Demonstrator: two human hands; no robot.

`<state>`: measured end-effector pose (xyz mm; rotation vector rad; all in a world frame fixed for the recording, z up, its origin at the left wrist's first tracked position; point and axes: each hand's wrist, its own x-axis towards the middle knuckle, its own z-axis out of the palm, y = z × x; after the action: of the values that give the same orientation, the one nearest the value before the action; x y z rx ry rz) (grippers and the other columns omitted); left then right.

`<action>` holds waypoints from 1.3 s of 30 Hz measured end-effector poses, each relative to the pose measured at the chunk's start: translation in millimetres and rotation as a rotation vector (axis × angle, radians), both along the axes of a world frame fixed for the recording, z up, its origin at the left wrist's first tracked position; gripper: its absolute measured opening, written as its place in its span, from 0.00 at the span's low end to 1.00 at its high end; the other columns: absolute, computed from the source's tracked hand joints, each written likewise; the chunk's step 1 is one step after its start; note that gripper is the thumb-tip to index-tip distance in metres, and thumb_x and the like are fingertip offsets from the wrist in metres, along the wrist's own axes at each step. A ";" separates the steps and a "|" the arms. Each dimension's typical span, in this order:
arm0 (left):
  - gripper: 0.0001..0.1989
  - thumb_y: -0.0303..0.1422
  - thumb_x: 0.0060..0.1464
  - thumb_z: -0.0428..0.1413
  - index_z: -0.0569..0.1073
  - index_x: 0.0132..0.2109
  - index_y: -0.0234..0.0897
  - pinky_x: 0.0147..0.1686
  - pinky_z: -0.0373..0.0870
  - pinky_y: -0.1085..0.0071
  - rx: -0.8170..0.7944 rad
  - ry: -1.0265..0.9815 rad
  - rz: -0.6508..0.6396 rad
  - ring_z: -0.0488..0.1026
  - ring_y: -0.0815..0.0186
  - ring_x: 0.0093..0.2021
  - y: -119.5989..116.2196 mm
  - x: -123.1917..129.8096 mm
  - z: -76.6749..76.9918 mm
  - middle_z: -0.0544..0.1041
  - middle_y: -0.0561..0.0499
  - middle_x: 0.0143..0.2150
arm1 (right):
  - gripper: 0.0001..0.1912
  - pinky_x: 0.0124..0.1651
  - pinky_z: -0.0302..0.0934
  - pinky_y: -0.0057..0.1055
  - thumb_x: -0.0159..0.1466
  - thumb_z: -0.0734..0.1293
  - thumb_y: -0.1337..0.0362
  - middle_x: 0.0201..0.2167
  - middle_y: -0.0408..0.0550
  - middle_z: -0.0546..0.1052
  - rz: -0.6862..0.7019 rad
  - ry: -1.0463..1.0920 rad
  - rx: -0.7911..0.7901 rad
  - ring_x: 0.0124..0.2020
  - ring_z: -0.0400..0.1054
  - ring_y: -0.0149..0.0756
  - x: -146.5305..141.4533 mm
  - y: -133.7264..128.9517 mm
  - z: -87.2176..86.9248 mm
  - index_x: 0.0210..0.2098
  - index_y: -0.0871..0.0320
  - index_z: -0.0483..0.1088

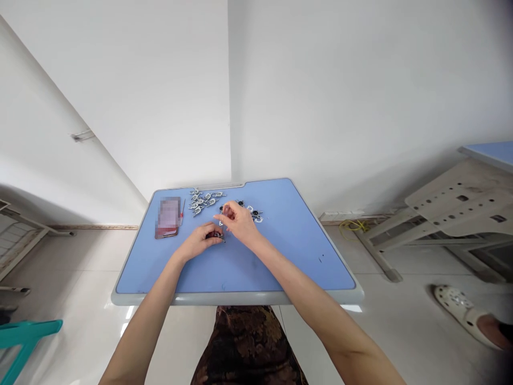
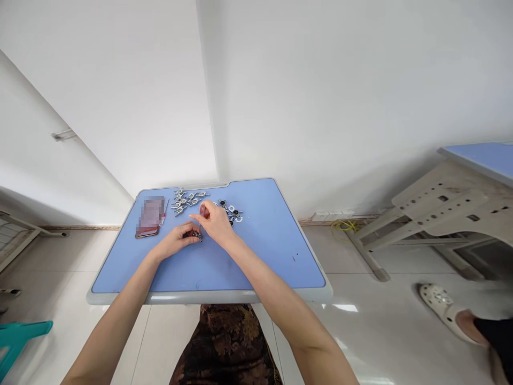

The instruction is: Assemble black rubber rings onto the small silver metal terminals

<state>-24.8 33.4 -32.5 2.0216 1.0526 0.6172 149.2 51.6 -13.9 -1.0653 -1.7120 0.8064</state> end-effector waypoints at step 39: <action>0.08 0.26 0.48 0.59 0.76 0.39 0.37 0.39 0.68 0.72 0.078 -0.017 0.033 0.71 0.67 0.38 -3.9 4.0 -2.2 0.71 0.51 0.39 | 0.08 0.27 0.55 0.26 0.61 0.63 0.60 0.20 0.37 0.64 0.103 -0.102 0.019 0.21 0.59 0.28 2.3 -16.5 -7.9 0.29 0.55 0.59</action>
<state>-20.7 29.5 -34.7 2.0657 1.0682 0.7014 151.5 35.1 -21.9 -1.0275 -1.8700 0.8103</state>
